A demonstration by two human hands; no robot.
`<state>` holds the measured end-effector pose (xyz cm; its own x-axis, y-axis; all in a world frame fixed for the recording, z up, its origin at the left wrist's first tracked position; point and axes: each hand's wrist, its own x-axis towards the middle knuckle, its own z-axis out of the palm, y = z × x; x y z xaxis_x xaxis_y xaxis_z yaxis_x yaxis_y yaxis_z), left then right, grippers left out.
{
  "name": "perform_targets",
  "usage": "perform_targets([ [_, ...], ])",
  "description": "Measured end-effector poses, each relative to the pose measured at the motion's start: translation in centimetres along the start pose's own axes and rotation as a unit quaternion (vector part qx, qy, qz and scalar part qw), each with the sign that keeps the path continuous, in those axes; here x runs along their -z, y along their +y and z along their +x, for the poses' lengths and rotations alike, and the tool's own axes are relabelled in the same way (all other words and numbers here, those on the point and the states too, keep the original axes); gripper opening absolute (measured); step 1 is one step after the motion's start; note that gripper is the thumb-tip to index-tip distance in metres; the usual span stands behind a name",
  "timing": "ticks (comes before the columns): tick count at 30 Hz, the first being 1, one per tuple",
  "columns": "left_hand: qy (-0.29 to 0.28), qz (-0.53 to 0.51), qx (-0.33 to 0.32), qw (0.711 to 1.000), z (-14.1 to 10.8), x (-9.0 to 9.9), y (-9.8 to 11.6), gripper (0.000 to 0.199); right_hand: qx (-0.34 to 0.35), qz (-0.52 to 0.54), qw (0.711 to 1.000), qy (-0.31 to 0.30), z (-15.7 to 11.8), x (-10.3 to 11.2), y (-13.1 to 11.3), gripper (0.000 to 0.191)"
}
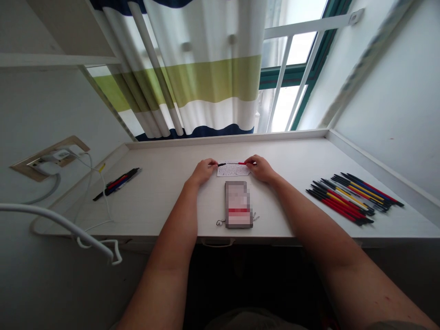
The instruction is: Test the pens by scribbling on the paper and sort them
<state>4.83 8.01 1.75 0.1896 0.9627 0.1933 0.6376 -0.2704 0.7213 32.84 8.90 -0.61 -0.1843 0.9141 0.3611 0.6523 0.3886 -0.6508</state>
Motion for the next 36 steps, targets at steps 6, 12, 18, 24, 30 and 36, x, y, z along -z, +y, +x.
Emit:
perform_targets([
  [6,0.006,0.009,-0.001,1.0,-0.13,0.0,0.6,0.016,-0.002,0.005,1.0,-0.003,0.0,0.01,0.09,0.022],
  [12,-0.001,0.006,-0.009,1.0,-0.2,0.07,0.47,0.017,-0.004,0.009,1.0,0.001,-0.05,0.01,0.06,0.021],
  [18,0.012,-0.002,-0.01,1.0,-0.03,-0.08,0.35,0.02,-0.006,0.009,1.0,-0.008,-0.1,0.01,-0.11,0.02],
  [24,0.012,0.002,-0.025,1.0,0.14,-0.08,0.21,0.02,0.004,0.025,1.0,0.004,-0.09,-0.27,0.25,0.018],
  [30,0.01,0.007,-0.035,0.999,-0.03,0.0,0.43,0.018,0.009,0.043,0.999,0.01,-0.01,-0.43,0.55,0.017],
  [36,0.011,0.008,-0.035,0.999,0.04,-0.03,0.42,0.016,0.004,0.045,0.999,0.01,-0.02,-0.42,0.42,0.017],
])
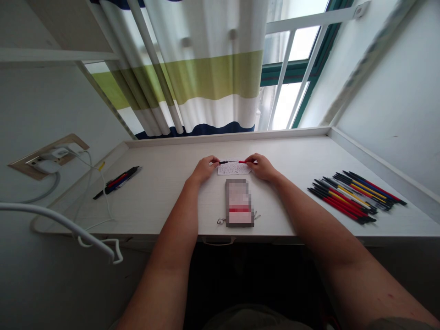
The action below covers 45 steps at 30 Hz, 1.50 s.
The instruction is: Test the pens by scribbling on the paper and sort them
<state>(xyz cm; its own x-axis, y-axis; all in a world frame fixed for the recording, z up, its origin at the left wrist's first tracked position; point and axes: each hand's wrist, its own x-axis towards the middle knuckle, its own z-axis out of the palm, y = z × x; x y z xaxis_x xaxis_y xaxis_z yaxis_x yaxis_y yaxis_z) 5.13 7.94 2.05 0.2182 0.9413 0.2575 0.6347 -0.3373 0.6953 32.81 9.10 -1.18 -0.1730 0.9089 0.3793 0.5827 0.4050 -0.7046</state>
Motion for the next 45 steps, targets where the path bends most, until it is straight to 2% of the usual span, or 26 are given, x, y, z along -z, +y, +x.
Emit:
perform_targets([
  [9,0.009,0.0,0.004,1.0,-0.04,0.03,0.0,0.016,0.0,-0.011,1.0,-0.003,-0.06,0.1,-0.17,0.016],
  [19,-0.006,0.014,-0.013,1.0,-0.05,-0.5,0.48,0.012,0.01,-0.018,1.0,-0.003,0.1,-0.23,0.07,0.016],
  [27,0.021,0.009,-0.017,1.0,0.13,-0.06,0.12,0.011,0.007,-0.001,1.0,0.001,0.03,0.04,0.1,0.018],
  [45,0.006,0.003,-0.033,0.999,-0.05,-0.18,0.39,0.011,-0.001,-0.024,1.0,-0.012,0.05,0.03,-0.04,0.017],
])
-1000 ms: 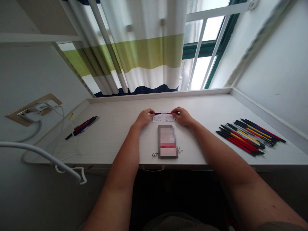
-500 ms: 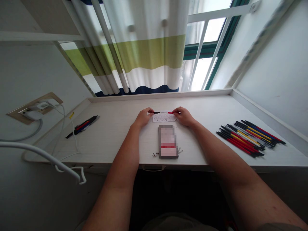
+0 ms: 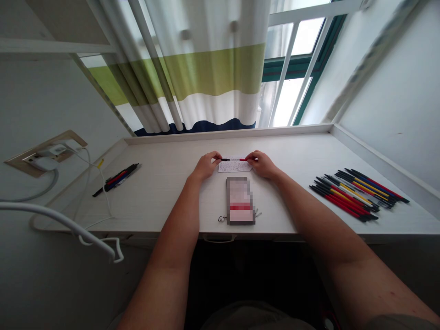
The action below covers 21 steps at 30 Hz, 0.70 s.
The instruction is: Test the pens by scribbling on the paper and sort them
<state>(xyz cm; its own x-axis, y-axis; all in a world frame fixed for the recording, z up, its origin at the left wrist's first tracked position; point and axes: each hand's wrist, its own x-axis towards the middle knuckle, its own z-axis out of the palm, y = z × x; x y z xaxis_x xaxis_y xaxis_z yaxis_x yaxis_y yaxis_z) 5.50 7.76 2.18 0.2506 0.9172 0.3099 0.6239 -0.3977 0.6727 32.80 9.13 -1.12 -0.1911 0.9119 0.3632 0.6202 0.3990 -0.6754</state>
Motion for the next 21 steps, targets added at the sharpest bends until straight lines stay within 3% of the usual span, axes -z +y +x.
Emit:
perform_targets([
  [12,0.006,0.003,-0.006,1.0,0.1,-0.1,0.1,0.013,0.025,-0.02,0.999,0.014,-0.2,0.7,-0.4,0.017],
  [21,-0.021,-0.02,-0.004,1.0,-0.1,-1.1,1.1,0.014,0.065,-0.032,0.997,-0.011,-0.8,0.5,-2.6,0.018],
])
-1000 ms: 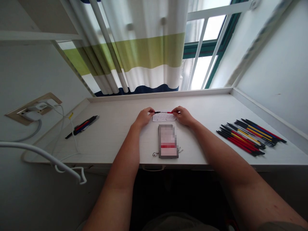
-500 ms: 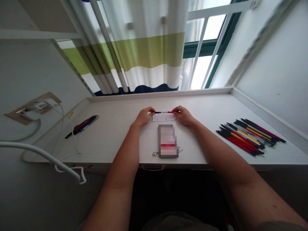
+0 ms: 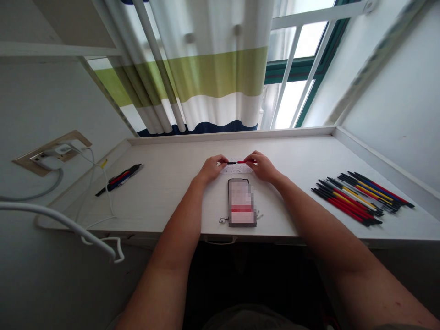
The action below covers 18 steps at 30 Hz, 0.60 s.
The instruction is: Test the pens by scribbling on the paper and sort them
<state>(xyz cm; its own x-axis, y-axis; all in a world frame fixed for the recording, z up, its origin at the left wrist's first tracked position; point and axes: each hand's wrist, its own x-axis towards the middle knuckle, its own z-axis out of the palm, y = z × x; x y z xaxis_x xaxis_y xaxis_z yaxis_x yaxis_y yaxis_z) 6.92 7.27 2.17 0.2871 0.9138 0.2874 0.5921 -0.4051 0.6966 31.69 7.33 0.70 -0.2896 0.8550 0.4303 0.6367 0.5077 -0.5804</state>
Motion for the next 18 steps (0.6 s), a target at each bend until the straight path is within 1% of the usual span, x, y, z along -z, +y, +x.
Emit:
perform_targets([
  [4,0.011,-0.018,-0.011,1.0,0.0,-0.5,0.4,0.015,0.008,0.009,1.0,0.0,0.0,0.0,-0.7,0.022],
  [8,0.026,-0.03,-0.016,0.999,0.1,-0.8,0.4,0.015,0.009,0.01,1.0,-0.009,-0.1,0.2,-1.0,0.023],
  [12,0.047,-0.054,-0.017,0.997,0.2,-0.9,0.6,0.015,0.013,0.035,0.999,-0.001,-0.2,0.3,-1.1,0.016],
  [14,0.049,-0.061,-0.015,0.997,0.0,-0.9,0.9,0.015,0.017,0.043,0.999,0.005,-0.2,0.3,-1.1,0.016],
  [16,0.049,-0.067,-0.01,0.997,-0.1,-0.8,1.2,0.016,0.016,0.023,1.0,0.004,-0.2,0.3,-1.0,0.013],
  [18,0.05,-0.075,-0.007,0.996,-0.3,-0.8,1.4,0.017,0.006,-0.012,1.0,-0.012,-0.2,0.3,-1.0,0.021],
])
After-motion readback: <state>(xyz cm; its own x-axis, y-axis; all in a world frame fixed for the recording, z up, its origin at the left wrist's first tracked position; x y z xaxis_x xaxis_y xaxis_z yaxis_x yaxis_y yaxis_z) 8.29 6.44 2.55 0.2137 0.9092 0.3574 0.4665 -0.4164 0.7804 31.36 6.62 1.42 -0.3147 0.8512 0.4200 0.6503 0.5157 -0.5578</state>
